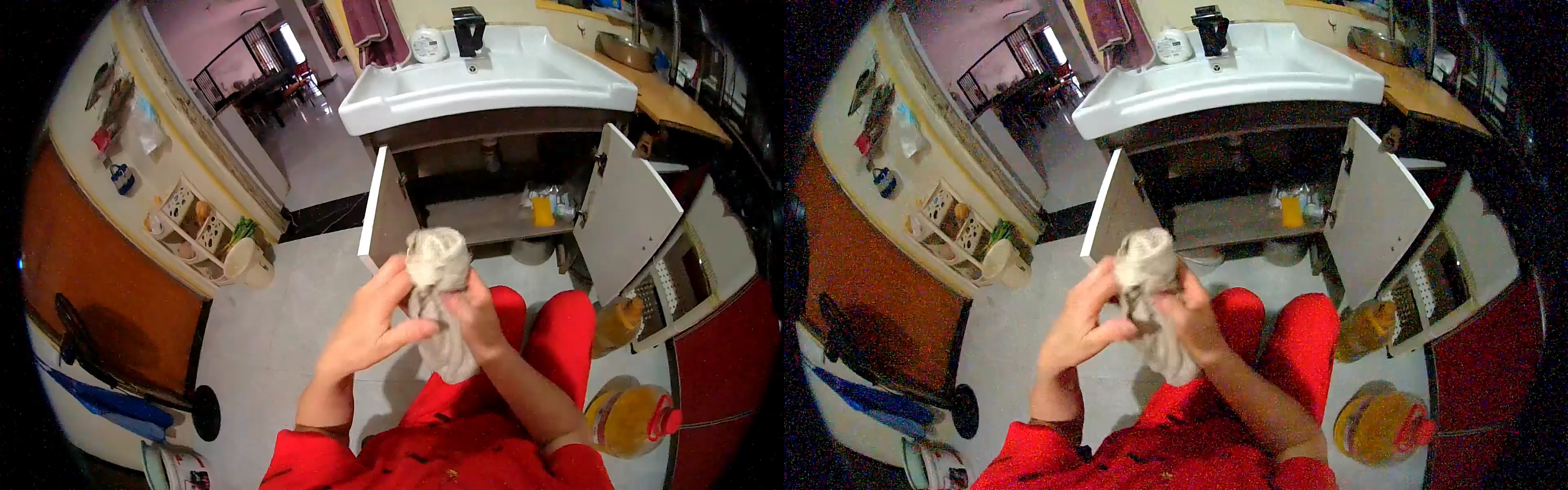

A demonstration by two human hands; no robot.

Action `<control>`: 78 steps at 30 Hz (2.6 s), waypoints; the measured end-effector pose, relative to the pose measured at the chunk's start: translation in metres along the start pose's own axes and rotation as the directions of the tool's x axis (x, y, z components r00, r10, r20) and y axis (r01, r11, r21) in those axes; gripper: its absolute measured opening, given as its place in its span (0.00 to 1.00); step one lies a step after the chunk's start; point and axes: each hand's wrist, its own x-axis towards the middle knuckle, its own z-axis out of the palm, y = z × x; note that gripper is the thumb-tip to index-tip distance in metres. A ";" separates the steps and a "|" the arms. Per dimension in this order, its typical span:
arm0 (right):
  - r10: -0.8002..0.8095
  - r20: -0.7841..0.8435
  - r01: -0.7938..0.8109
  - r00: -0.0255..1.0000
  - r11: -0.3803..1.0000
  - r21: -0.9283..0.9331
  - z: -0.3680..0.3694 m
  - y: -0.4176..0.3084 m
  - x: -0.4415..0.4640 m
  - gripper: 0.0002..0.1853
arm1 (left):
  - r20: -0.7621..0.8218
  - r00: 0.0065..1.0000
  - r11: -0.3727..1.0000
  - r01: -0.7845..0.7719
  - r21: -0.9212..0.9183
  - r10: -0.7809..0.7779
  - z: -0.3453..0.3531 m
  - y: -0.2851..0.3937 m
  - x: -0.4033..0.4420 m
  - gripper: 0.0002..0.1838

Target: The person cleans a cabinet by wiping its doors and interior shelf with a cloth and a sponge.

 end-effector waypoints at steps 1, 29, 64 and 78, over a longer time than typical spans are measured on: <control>0.176 -0.022 -0.166 0.984 0.959 0.229 -0.010 0.004 0.002 0.27 | 0.010 1.000 1.000 0.005 0.006 -0.005 -0.005 -0.003 -0.004 0.22; -0.381 -0.197 0.262 0.903 0.854 -0.449 -0.007 0.075 0.211 0.15 | -0.702 0.627 0.901 0.001 -0.434 -0.339 0.046 -0.095 0.022 0.38; -0.489 -0.007 0.376 0.872 0.679 -0.630 -0.020 0.079 0.204 0.09 | -0.743 0.596 0.918 -0.026 -0.396 -0.304 0.054 -0.099 0.026 0.38; -0.495 -0.012 0.355 0.869 0.638 -0.683 -0.017 0.067 0.209 0.07 | -0.727 0.604 0.904 -0.023 -0.426 -0.327 0.054 -0.098 0.025 0.36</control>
